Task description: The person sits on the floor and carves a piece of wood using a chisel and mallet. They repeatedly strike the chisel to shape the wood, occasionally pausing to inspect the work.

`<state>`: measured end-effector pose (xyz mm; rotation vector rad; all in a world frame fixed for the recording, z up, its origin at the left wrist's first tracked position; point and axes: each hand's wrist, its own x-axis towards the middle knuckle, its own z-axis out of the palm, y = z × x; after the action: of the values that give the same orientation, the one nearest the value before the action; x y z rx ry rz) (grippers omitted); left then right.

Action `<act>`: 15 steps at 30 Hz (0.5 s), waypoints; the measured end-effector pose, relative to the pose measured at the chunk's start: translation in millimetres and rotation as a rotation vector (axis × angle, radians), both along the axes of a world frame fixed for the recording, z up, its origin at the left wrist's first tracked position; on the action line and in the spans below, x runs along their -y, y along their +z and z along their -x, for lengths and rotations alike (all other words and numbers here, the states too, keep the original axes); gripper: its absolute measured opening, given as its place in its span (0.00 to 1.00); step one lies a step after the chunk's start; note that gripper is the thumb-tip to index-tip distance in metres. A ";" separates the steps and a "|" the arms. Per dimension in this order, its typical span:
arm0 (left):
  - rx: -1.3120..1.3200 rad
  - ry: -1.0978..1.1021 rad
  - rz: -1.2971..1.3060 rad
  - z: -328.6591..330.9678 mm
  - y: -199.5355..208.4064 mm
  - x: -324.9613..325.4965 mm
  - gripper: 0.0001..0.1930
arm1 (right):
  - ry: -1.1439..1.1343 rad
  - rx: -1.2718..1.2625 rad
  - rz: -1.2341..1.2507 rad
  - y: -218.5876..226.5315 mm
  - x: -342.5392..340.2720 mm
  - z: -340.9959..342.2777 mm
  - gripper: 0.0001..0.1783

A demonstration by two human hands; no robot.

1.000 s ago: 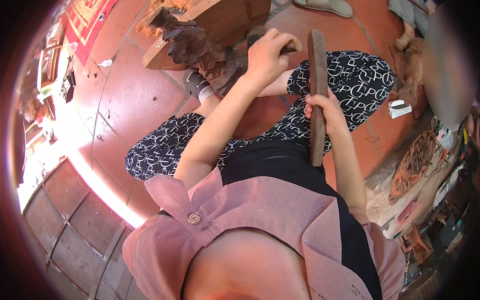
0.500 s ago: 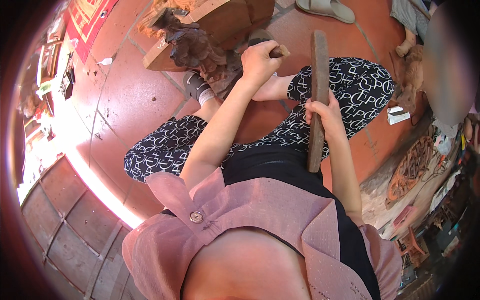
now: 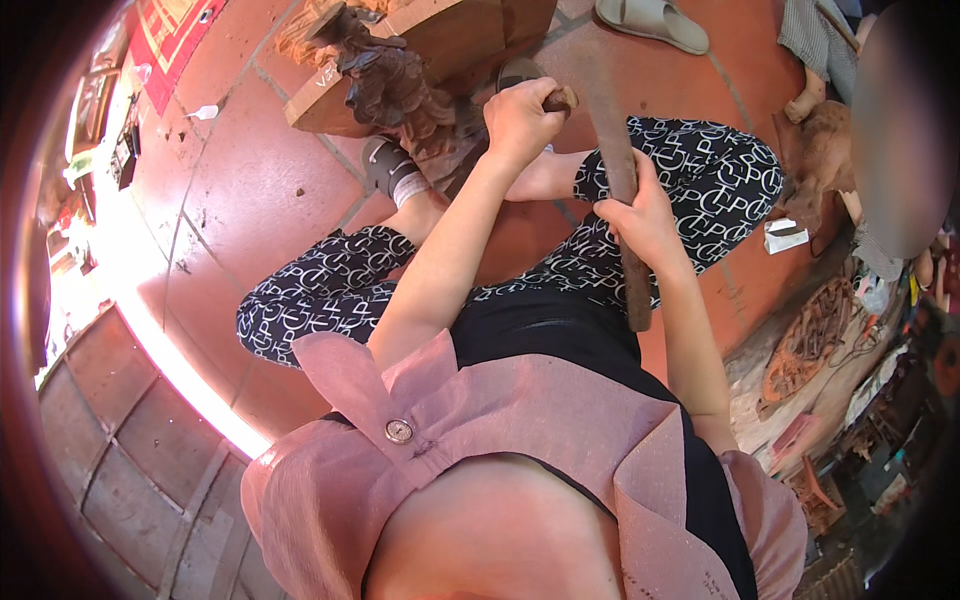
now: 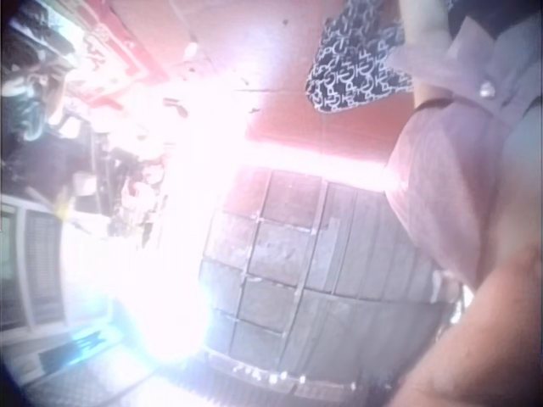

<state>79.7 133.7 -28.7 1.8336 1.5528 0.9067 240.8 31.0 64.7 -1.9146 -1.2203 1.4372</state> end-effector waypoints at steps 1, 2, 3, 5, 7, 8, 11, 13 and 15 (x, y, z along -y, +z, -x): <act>0.002 -0.009 -0.010 -1.7 -0.9 0.7 0.07 | -0.090 -0.077 -0.045 -6.7 3.5 0.0 0.40; -0.015 -0.019 -0.018 -3.1 -2.9 1.2 0.07 | -0.181 -0.156 -0.087 -12.5 7.6 2.4 0.40; -0.031 -0.029 -0.026 -5.0 -5.6 0.2 0.07 | -0.272 -0.235 -0.128 -14.6 10.1 4.4 0.41; -0.069 -0.043 -0.036 -5.7 -8.9 0.9 0.07 | -0.136 -0.150 -0.054 -7.2 11.9 2.3 0.40; -0.112 -0.052 -0.042 -3.5 -11.4 1.5 0.08 | 0.090 0.039 0.027 -0.6 10.7 -3.3 0.39; -0.096 -0.053 -0.052 -4.5 -11.9 1.7 0.08 | 0.024 -0.020 0.064 4.5 13.1 -2.3 0.40; -0.071 -0.055 -0.057 -6.8 -11.0 1.5 0.08 | -0.279 -0.272 -0.051 -6.0 18.1 0.3 0.42; -0.084 -0.057 -0.029 -7.6 -8.4 0.8 0.08 | -0.136 -0.181 0.022 -5.6 16.8 -3.9 0.42; -0.118 -0.073 -0.015 -4.6 -7.9 1.7 0.08 | 0.035 -0.071 0.125 4.2 11.8 -7.3 0.41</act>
<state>84.3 131.9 -36.6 1.9730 1.5413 0.7912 248.1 19.3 68.9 -1.9137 -1.1612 1.6209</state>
